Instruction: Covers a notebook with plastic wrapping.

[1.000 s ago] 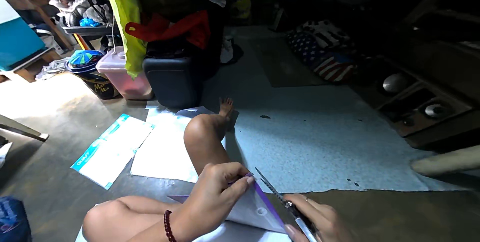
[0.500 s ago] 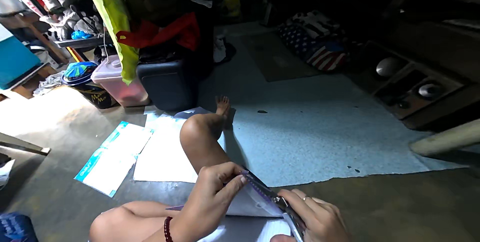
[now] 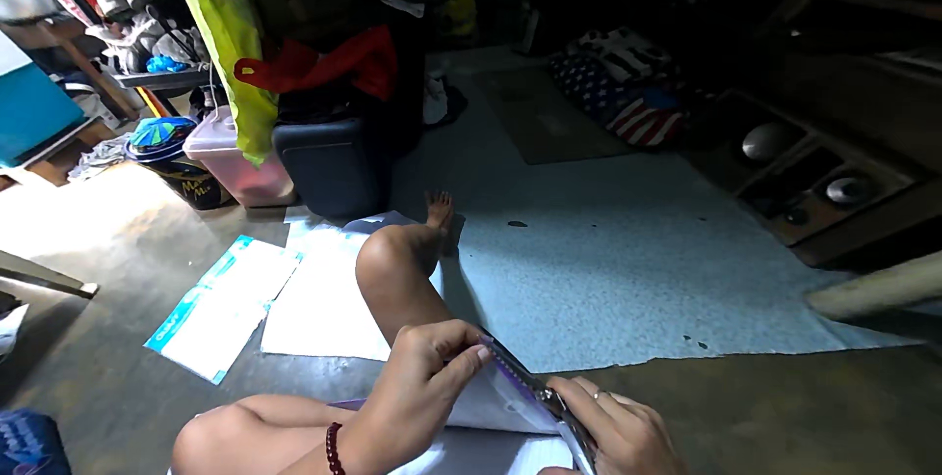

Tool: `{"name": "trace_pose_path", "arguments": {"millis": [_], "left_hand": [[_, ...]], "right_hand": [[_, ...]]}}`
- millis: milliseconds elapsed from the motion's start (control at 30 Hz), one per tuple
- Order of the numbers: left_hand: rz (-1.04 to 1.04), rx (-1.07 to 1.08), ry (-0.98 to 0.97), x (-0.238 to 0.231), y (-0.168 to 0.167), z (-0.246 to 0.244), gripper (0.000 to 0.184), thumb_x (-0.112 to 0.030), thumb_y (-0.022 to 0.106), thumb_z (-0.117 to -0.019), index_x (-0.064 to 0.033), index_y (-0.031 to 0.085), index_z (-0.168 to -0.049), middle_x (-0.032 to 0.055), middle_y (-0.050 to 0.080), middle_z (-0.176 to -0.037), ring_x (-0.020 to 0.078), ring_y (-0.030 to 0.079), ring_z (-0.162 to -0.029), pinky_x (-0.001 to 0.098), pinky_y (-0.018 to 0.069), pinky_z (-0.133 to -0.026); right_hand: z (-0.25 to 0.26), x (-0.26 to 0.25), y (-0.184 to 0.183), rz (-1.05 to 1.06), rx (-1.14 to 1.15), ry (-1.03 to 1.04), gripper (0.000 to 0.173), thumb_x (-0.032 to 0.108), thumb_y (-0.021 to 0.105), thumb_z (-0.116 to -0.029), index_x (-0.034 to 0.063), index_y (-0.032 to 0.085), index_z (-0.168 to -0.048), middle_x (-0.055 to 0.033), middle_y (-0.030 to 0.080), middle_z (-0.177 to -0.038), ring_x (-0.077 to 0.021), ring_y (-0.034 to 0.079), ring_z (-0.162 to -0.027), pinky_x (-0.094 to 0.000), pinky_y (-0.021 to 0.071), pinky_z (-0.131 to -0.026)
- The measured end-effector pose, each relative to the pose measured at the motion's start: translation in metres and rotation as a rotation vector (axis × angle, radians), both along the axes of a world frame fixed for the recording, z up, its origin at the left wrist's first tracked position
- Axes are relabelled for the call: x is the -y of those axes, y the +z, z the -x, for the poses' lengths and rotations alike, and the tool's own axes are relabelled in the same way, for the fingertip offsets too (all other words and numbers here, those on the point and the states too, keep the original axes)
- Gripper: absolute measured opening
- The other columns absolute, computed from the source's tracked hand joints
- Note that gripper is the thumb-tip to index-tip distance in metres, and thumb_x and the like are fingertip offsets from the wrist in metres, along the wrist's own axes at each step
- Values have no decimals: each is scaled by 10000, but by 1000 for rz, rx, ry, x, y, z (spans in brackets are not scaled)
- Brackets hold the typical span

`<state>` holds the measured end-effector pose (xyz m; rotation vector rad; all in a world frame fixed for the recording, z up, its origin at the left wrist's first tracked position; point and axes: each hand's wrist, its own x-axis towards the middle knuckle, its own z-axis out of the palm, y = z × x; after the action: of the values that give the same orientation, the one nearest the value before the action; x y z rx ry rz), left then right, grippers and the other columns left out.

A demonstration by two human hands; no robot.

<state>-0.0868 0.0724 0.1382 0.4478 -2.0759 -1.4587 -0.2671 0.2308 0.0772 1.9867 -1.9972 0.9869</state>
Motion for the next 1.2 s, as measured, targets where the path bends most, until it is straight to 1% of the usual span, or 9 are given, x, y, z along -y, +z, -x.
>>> {"name": "trace_pose_path", "arguments": {"millis": [433, 733, 800, 900, 933, 1000, 1067, 1133, 1200], "left_hand": [[18, 6, 12, 1, -1, 3, 185, -111, 592, -1003, -9, 702, -894, -56, 630, -736, -69, 552, -670, 107, 452, -628], [-1, 9, 4, 3, 0, 4, 182, -118, 598, -1003, -16, 710, -902, -63, 633, -740, -71, 556, -675, 106, 454, -630], [-19, 34, -1, 4, 1, 5, 181, -122, 598, -1003, -23, 708, -900, -69, 632, -744, -72, 558, -679, 110, 456, -637], [-32, 65, -11, 7, 2, 6, 173, -120, 604, -1000, -25, 713, -904, -71, 634, -748, -72, 556, -682, 111, 454, -639], [-36, 70, -15, 8, 3, 6, 173, -119, 604, -1001, -28, 712, -902, -73, 630, -748, -71, 553, -681, 111, 452, -638], [-48, 76, -25, 9, 4, 7, 166, -118, 607, -1002, -31, 713, -910, -71, 637, -758, -67, 560, -691, 115, 458, -645], [-65, 68, -37, 11, 3, 8, 152, -108, 604, -1003, -19, 714, -946, -58, 661, -801, -58, 585, -725, 121, 482, -678], [-99, 59, -54, 12, 3, 8, 141, -88, 593, -1006, -9, 710, -1003, -44, 680, -858, -49, 608, -760, 131, 510, -715], [-123, 61, -55, 14, 4, 10, 135, -88, 598, -1003, -13, 710, -1003, -47, 682, -862, -47, 610, -759, 134, 511, -714]], "right_hand": [[-1, -1, -5, 1, 70, 42, 874, 800, 364, -902, -15, 680, -892, -146, 632, -643, -221, 610, -520, -357, 462, -459], [0, 0, -9, 24, 129, 92, 823, 744, 388, -936, -26, 675, -889, -151, 639, -648, -185, 618, -545, -305, 474, -487], [1, 0, -8, -6, 188, 113, 825, 738, 398, -935, -37, 678, -904, -163, 659, -678, -185, 635, -569, -308, 492, -505], [7, -1, -7, -88, 341, 149, 949, 811, 343, -897, -74, 674, -983, -162, 647, -711, -177, 600, -582, -314, 494, -531], [10, 0, -9, -103, 402, 160, 982, 839, 336, -878, -75, 665, -1021, -140, 630, -709, -151, 576, -578, -298, 490, -537], [15, 2, -14, -78, 502, 161, 960, 837, 397, -869, -67, 662, -1055, -103, 624, -717, -81, 556, -587, -244, 488, -552], [16, 5, -15, -31, 595, 173, 789, 719, 557, -906, -50, 663, -1041, -57, 634, -747, 7, 534, -620, -159, 462, -572], [12, 9, -13, 9, 700, 190, 545, 499, 704, -904, -30, 663, -1026, -9, 667, -798, 70, 551, -669, -101, 461, -597], [7, 14, -11, 44, 787, 208, 358, 314, 752, -867, 15, 666, -1044, 45, 693, -857, 84, 593, -730, -93, 499, -645]]}}
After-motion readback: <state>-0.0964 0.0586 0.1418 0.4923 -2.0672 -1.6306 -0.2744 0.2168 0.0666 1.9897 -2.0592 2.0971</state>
